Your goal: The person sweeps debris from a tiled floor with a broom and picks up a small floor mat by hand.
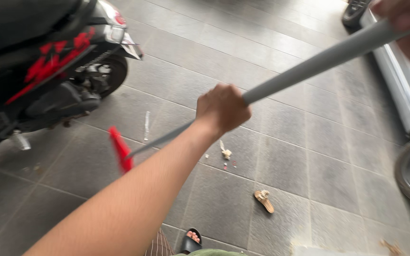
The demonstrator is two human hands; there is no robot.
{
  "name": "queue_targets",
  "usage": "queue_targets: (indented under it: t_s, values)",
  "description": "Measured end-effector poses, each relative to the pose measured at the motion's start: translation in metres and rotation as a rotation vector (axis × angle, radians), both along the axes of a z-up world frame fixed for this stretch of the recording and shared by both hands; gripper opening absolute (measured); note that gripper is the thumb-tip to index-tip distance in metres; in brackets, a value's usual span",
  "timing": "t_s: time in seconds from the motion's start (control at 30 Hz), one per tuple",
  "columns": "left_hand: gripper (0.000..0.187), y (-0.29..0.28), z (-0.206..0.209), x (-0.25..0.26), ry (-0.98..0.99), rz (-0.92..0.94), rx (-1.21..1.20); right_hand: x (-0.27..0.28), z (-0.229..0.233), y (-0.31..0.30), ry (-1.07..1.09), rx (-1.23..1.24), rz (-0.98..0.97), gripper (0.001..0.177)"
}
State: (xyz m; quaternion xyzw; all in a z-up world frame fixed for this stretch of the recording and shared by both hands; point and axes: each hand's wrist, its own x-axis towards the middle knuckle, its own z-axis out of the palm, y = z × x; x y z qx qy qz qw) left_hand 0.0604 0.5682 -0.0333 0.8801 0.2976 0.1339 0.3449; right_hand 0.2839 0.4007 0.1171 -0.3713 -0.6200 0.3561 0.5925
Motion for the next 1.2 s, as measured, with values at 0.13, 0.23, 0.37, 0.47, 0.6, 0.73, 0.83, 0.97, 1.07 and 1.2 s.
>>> queue_targets:
  t_s: [0.13,0.23,0.37,0.47,0.6,0.73,0.83,0.97,1.07,1.2]
  values:
    - [0.024,0.035,-0.053,-0.063,0.102,0.105,-0.001,-0.025,-0.068,0.059,0.353,-0.098,0.001,0.029]
    - [0.026,0.070,-0.111,-0.129,0.310,0.195,-0.009,-0.084,-0.132,0.122,0.537,-0.274,0.064,0.035]
    - [0.024,0.111,-0.173,-0.240,0.602,0.249,-0.008,-0.204,-0.192,0.180,0.253,-0.535,0.072,0.024]
    - [0.023,0.136,-0.189,-0.284,0.850,0.259,-0.194,-0.279,-0.189,0.197,0.067,-0.679,0.013,0.023]
    - [0.026,0.165,-0.185,-0.273,0.851,0.189,-0.250,-0.290,-0.151,0.216,-0.331,-0.858,-0.162,0.019]
    - [0.031,0.186,-0.165,-0.199,0.563,0.146,-0.197,-0.237,-0.094,0.241,-0.421,-0.710,-0.215,0.017]
    - [0.028,0.197,-0.142,-0.132,0.367,0.121,-0.296,-0.201,-0.038,0.246,-0.570,-0.411,-0.028,0.017]
    - [0.024,0.212,-0.120,-0.085,0.171,0.097,-0.303,-0.226,0.005,0.252,-0.698,-0.684,-0.424,0.017]
    - [0.022,0.225,-0.109,-0.067,0.085,0.064,-0.297,-0.247,0.006,0.256,-0.910,-0.652,-0.501,0.017]
    - [0.019,0.236,-0.083,-0.050,-0.026,-0.014,-0.161,-0.218,0.015,0.237,-0.793,-0.440,-0.390,0.011]
